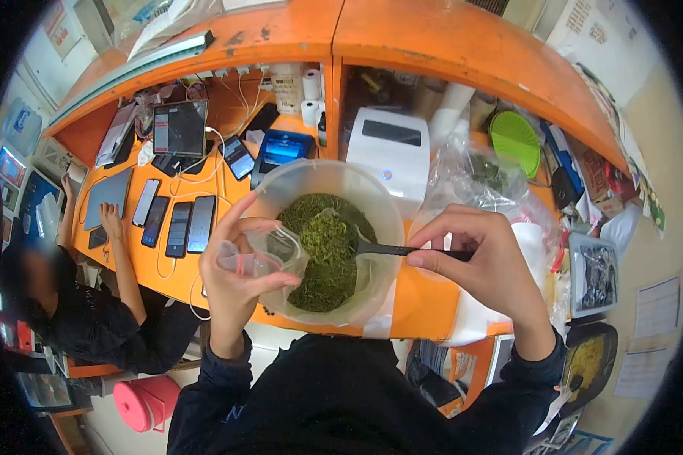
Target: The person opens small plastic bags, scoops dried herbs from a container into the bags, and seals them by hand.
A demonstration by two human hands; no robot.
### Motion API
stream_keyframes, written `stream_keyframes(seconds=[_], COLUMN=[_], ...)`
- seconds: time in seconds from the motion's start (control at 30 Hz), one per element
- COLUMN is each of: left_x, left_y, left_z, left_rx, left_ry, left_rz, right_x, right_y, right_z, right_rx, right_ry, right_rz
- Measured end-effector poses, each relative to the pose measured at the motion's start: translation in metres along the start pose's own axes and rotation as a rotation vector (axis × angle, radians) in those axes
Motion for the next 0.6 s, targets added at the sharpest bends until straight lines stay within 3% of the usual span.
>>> stream_keyframes(seconds=[0.23, 0.3, 0.4, 0.5, 0.6], left_x=[0.017, 0.017, 0.018, 0.019, 0.015], left_y=[-0.012, -0.014, -0.018, -0.019, -0.015], left_z=[0.002, -0.001, 0.006, 0.017, 0.018], left_rx=[-0.005, -0.069, 0.082, -0.079, -0.104], left_ry=[0.022, 0.015, 0.003, 0.194, 0.271], left_rz=[0.036, 0.065, 0.064, 0.076, 0.082], right_x=[0.007, 0.015, 0.032, 0.048, 0.047], right_y=[-0.003, 0.003, 0.016, 0.026, 0.032], right_z=[0.033, 0.043, 0.052, 0.064, 0.080], right_rx=[-0.293, -0.332, -0.512, -0.688, -0.737], right_ry=[0.282, 0.481, 0.863, 1.102, 1.113], right_rz=[-0.253, -0.323, -0.437, -0.533, -0.622])
Point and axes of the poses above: each hand's wrist, its own y-axis away from the middle knuckle, its own x-axis out of the palm, z = x × y, the point moved 5 cm from there along -y, towards the middle knuckle, and after that the axes turned 1 degree about x, right-handed, at the moved point
